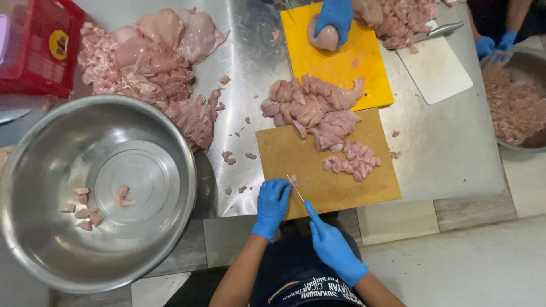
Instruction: The person cuts raw chicken breast into small pieces with a knife on a cutting board and moves the cut pieces into a large metal bowl, repeatedly taking new chicken pieces from the pile on the steel table. Other workers cut chicken at the same table and fill a separate bowl.
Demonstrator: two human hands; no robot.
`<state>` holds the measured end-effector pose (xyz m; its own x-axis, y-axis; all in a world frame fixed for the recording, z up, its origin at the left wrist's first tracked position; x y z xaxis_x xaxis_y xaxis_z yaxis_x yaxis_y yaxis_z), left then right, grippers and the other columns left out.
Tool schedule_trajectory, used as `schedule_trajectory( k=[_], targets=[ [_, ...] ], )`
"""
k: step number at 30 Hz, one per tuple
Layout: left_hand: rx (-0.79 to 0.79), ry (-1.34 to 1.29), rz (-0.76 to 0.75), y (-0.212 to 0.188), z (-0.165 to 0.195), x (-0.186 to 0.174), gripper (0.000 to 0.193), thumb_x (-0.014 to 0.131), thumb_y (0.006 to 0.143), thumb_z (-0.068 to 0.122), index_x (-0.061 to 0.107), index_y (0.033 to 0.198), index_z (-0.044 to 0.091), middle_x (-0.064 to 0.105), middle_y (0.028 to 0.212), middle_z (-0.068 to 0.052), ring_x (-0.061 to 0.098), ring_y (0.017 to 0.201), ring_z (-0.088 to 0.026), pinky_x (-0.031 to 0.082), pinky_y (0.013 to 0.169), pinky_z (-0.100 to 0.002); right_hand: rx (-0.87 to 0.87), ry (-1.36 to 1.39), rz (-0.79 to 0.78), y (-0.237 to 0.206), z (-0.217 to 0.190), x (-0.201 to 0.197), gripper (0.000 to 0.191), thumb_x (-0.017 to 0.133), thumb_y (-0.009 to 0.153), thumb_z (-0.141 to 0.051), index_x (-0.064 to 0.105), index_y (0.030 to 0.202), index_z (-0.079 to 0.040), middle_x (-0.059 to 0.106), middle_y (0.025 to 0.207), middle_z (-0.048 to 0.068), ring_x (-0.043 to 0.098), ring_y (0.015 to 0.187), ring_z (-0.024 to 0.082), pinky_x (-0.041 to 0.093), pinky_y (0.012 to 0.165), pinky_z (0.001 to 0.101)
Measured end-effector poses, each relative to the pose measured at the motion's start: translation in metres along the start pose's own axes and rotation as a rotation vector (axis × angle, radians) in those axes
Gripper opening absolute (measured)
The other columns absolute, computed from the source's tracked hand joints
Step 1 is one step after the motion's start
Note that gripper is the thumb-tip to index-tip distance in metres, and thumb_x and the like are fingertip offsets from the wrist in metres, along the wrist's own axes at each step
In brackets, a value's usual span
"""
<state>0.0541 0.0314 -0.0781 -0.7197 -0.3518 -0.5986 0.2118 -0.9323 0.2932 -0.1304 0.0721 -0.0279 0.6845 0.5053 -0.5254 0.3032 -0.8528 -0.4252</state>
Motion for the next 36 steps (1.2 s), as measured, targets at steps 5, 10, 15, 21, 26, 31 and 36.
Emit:
schedule_trajectory(
  k=[5,10,15,21,26,31,36],
  targets=[
    [-0.028,-0.021,-0.002,0.001,0.001,-0.001,0.015,0.077,0.085,0.009,0.071,0.099,0.009,0.068,0.102,-0.009,0.063,0.098,-0.032,0.053,0.085,-0.042,-0.136,-0.018,0.017,0.005,-0.006,0.001,0.060,0.051,0.099,-0.014,0.037,0.157,-0.024,0.065,0.089,0.032,0.065,0.080,0.050,0.050,0.068,0.0534],
    [0.007,-0.018,-0.025,0.000,0.000,-0.001,0.015,0.076,0.085,0.007,0.071,0.099,0.008,0.068,0.103,-0.010,0.063,0.098,-0.033,0.053,0.085,-0.043,-0.140,-0.051,0.009,0.012,-0.001,0.006,0.061,0.051,0.099,-0.012,0.037,0.157,-0.024,0.066,0.094,0.032,0.064,0.085,0.051,0.050,0.069,0.0556],
    [0.023,-0.002,-0.025,0.001,-0.005,0.002,0.017,0.075,0.085,0.007,0.073,0.102,0.008,0.069,0.104,-0.010,0.064,0.098,-0.033,0.053,0.086,-0.043,-0.054,-0.066,-0.024,0.034,0.001,0.020,0.061,0.050,0.100,-0.015,0.035,0.158,-0.026,0.066,0.083,0.034,0.066,0.078,0.050,0.050,0.069,0.0568],
    [0.045,0.072,-0.022,0.001,-0.003,0.004,0.013,0.075,0.088,0.009,0.070,0.099,0.006,0.068,0.101,-0.011,0.063,0.095,-0.034,0.053,0.083,-0.043,-0.111,-0.040,-0.017,0.027,0.000,0.014,0.061,0.050,0.100,-0.014,0.035,0.158,-0.024,0.065,0.081,0.033,0.066,0.074,0.050,0.050,0.064,0.0572],
    [0.054,0.091,0.023,0.005,0.003,0.000,0.012,0.075,0.088,0.010,0.069,0.098,0.006,0.067,0.099,-0.013,0.063,0.094,-0.035,0.053,0.083,-0.044,-0.171,-0.124,0.032,0.023,0.007,0.004,0.062,0.051,0.099,-0.015,0.035,0.157,-0.025,0.067,0.081,0.032,0.066,0.073,0.050,0.049,0.064,0.0589],
    [-0.058,0.103,-0.023,0.006,0.009,0.000,0.013,0.075,0.089,0.012,0.069,0.099,0.006,0.068,0.100,-0.013,0.063,0.094,-0.036,0.052,0.083,-0.046,-0.041,-0.109,0.124,0.031,0.036,-0.032,0.062,0.049,0.100,-0.019,0.033,0.159,-0.029,0.066,0.079,0.034,0.065,0.074,0.052,0.048,0.065,0.0596],
    [-0.033,0.101,-0.109,0.004,0.017,0.009,0.033,0.072,0.084,0.014,0.065,0.114,0.003,0.064,0.107,-0.019,0.060,0.098,-0.041,0.050,0.083,-0.049,0.099,-0.019,0.168,0.013,0.066,-0.093,0.058,0.048,0.102,-0.024,0.037,0.159,-0.031,0.067,0.085,0.035,0.070,0.079,0.048,0.052,0.069,0.0511]
  ],
)
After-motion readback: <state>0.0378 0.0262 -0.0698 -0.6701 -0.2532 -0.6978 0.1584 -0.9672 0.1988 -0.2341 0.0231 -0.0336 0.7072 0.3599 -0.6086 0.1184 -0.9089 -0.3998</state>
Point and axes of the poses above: each hand's wrist, its own y-axis towards the middle knuckle, its own x-axis out of the palm, z = x × y, the point moved 7 cm from there along y, towards the middle knuckle
